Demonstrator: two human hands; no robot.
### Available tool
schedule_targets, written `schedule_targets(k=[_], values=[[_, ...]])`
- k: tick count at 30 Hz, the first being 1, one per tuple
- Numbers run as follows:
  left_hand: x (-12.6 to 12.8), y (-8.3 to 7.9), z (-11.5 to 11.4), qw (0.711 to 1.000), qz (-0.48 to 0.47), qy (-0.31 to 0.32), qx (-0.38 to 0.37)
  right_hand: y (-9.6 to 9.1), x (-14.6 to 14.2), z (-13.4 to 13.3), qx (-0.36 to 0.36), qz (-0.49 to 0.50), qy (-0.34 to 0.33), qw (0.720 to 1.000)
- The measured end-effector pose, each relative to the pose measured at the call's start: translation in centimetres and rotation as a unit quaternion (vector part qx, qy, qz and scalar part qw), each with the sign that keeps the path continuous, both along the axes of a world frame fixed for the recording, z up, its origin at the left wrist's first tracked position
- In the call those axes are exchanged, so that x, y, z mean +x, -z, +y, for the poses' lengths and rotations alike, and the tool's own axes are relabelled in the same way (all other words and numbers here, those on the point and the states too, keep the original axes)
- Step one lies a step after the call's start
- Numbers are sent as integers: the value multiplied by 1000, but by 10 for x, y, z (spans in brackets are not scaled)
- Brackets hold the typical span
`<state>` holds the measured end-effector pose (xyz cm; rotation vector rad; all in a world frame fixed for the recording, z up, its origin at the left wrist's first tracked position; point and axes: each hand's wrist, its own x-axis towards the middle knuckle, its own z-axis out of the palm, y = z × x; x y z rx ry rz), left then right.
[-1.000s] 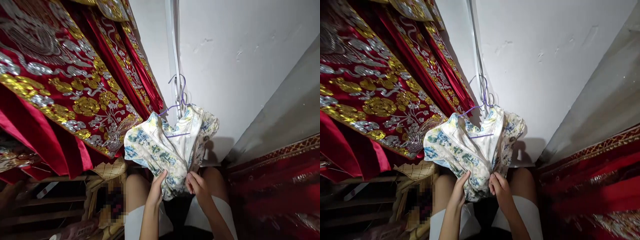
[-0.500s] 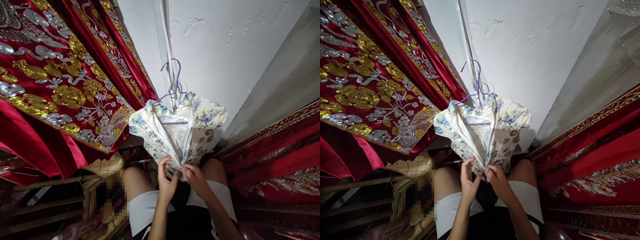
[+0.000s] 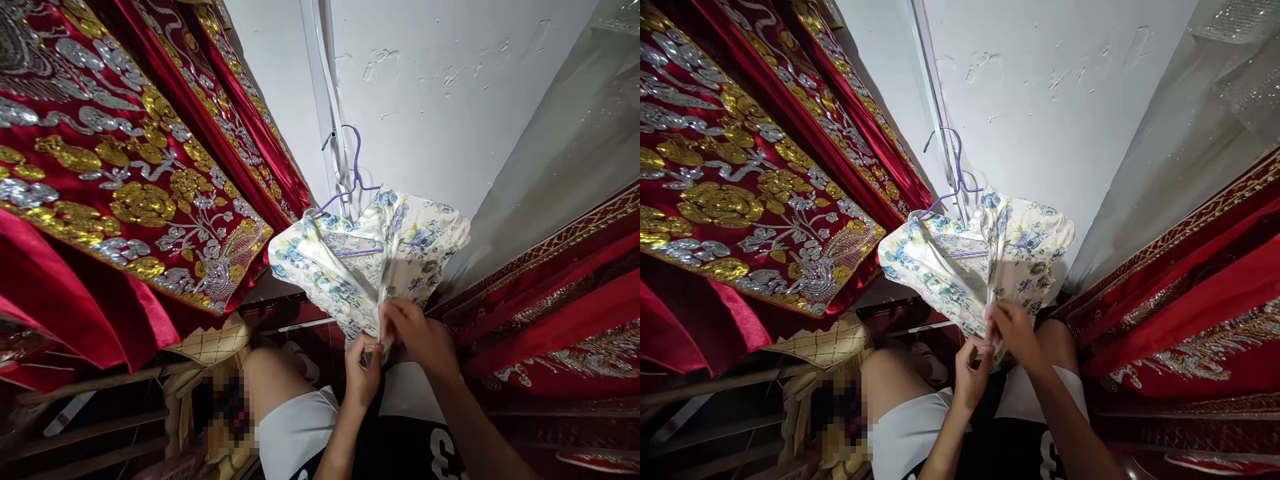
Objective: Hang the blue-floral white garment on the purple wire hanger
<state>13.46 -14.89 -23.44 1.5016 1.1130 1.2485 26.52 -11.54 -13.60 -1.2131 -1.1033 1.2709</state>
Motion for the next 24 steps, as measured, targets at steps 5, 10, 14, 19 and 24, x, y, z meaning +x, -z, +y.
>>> schedule_targets(k=[5,10,14,19,24], values=[[15,27,-5,1000,27,8,8,-80,6,60,107,-2,42,993],[3,6,33,988,117,81,68,-129,-3,77,179,10,48,983],[-18,-59,81,978,121,104,136,-116,-8,62,186,-39,32,981],[-33,-170,112,936,119,-49,327,-109,-5,51,236,-78,15,969],[-28,-216,116,883,216,-81,409,-113,-10,58,247,-124,43,960]])
